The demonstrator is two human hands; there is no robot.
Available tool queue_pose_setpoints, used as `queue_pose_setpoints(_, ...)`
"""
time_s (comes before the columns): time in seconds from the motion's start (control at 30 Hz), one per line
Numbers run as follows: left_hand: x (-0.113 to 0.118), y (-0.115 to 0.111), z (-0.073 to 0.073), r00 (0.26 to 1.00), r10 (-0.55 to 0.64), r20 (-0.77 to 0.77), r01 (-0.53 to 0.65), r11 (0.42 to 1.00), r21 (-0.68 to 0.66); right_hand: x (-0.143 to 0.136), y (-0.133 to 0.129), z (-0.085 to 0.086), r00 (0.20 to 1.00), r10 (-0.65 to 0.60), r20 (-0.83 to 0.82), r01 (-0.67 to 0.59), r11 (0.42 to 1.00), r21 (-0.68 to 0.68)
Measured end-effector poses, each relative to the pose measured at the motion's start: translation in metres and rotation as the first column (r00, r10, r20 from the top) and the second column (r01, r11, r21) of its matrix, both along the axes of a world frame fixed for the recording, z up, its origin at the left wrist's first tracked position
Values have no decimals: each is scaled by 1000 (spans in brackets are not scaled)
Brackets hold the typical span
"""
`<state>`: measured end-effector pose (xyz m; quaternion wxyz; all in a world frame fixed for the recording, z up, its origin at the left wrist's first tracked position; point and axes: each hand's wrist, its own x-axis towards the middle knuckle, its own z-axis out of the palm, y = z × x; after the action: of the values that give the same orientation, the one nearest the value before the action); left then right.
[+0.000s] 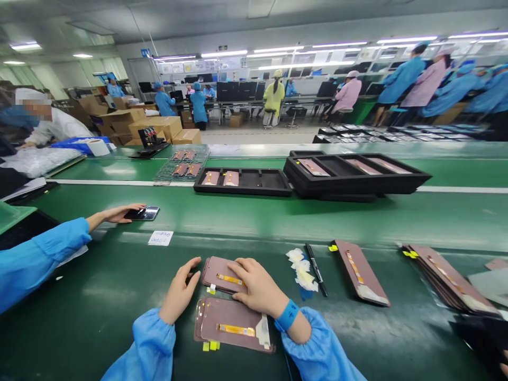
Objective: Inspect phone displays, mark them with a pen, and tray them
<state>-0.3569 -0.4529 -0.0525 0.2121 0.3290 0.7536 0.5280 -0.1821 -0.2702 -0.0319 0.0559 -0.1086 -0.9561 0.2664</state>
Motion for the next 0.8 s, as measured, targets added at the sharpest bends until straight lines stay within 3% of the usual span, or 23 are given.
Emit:
queue_pose_setpoints(0.07, -1, -1, 4, 997, -50, -66, 47, 998, -37, -2, -2, -1, 1000, -2, 6, 2, 1000, -3)
queue_pose_setpoints(0.17, -7, 1, 13, 946, -228, -232, 189, 966, -179, -3, 0, -4, 1000, 8, 21, -8, 1000, 5)
queue_pose_setpoints(0.27, -17, 12, 22, 814, -455, -361, 332, 874, -355, -5, 3, -5, 999, 28, 45, -30, 998, 46)
queue_pose_setpoints(0.43, -26, 39, 29, 611, -707, -356, 494, 692, -526, -3, 7, -6, 998, -15, 60, 10, 997, 80)
queue_pose_setpoints(0.53, -25, 48, 33, 537, -755, -376, 510, 645, -569, 2, 10, -7, 999, -30, 30, 28, 997, 66)
queue_pose_setpoints(0.67, -22, 49, 39, 502, -742, -445, 462, 665, -587, 7, 13, -8, 1000, 0, -27, 2, 999, 50)
queue_pose_setpoints(0.8, -19, 47, 35, 486, -729, -482, 430, 680, -594, 10, 14, -14, 999, -14, -40, 15, 1000, 26)
